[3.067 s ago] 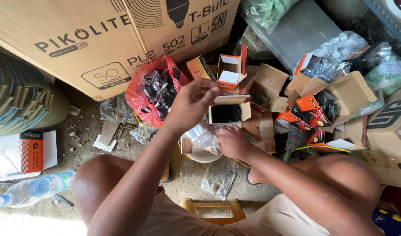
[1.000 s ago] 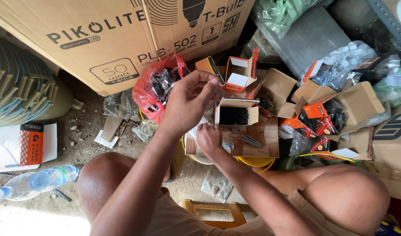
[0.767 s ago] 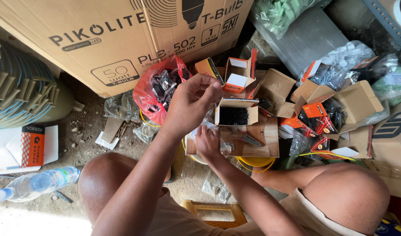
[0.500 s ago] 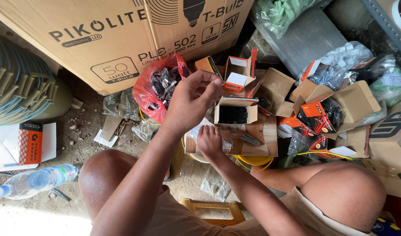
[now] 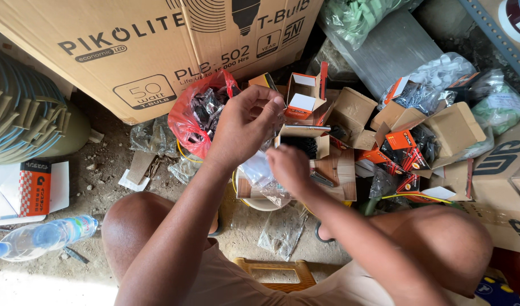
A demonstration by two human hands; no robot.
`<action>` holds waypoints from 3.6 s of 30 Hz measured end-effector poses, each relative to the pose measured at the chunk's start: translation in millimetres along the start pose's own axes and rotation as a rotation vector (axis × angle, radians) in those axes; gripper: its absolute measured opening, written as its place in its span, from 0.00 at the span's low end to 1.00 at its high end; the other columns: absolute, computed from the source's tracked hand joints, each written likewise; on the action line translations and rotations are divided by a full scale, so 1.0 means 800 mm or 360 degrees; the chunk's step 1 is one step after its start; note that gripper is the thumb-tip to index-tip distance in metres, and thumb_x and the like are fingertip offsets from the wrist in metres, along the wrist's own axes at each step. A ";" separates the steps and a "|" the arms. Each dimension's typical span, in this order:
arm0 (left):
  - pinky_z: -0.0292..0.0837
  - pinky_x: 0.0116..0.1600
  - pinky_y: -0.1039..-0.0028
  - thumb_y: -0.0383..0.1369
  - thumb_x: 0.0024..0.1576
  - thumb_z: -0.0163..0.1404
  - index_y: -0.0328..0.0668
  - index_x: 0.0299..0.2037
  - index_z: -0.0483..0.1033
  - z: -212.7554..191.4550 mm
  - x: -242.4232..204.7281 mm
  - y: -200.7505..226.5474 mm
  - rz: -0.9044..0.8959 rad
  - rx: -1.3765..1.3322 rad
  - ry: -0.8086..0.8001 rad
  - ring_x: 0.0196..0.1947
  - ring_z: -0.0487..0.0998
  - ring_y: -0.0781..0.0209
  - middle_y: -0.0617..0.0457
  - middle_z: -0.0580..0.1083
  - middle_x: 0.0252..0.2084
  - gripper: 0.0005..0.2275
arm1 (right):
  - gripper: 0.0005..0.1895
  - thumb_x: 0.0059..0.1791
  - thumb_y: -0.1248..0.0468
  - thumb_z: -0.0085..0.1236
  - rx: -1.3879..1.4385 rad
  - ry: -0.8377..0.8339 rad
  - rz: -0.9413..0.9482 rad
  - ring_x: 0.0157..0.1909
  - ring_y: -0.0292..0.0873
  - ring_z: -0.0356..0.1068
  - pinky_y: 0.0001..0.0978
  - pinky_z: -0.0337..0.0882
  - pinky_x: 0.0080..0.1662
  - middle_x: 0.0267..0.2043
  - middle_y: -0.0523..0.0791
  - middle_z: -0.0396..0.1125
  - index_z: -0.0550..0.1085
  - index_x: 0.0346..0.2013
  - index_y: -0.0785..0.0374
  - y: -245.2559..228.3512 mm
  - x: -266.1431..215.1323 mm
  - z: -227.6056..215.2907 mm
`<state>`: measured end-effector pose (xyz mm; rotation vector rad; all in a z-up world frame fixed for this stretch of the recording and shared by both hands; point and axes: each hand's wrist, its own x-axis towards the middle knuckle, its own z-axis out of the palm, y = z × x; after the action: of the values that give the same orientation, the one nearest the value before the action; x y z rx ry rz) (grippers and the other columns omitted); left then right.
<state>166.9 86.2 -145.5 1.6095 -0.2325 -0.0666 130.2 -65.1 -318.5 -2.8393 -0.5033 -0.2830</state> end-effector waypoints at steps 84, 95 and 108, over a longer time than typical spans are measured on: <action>0.70 0.35 0.77 0.32 0.55 0.46 0.39 0.40 0.75 0.050 0.014 -0.066 -0.0747 -0.0085 0.0164 0.29 0.75 0.65 0.52 0.73 0.27 0.09 | 0.09 0.51 0.57 0.43 0.0124 -0.0702 0.0188 0.43 0.60 0.69 0.53 0.69 0.41 0.39 0.50 0.69 0.70 0.41 0.55 0.156 0.052 -0.070; 0.71 0.42 0.60 0.41 0.49 0.53 0.43 0.38 0.77 0.050 0.040 -0.192 -0.0631 0.0878 -0.0073 0.36 0.78 0.46 0.45 0.76 0.30 0.13 | 0.16 0.52 0.53 0.39 0.0276 -0.0875 0.0437 0.45 0.61 0.69 0.57 0.71 0.46 0.44 0.45 0.71 0.70 0.53 0.41 0.113 0.037 -0.199; 0.45 0.22 0.78 0.67 0.47 0.38 0.47 0.70 0.45 0.066 0.011 -0.162 -0.1585 -0.0269 -0.0261 0.24 0.58 0.60 0.38 0.53 0.61 0.45 | 0.20 0.49 0.69 0.43 0.0393 -0.0526 -0.0003 0.45 0.55 0.71 0.48 0.72 0.47 0.45 0.51 0.70 0.68 0.54 0.52 0.138 0.011 -0.084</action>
<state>179.8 36.9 -276.2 1.4134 0.4586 -0.9555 168.2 -181.4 -275.3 -2.6491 -0.5606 0.2385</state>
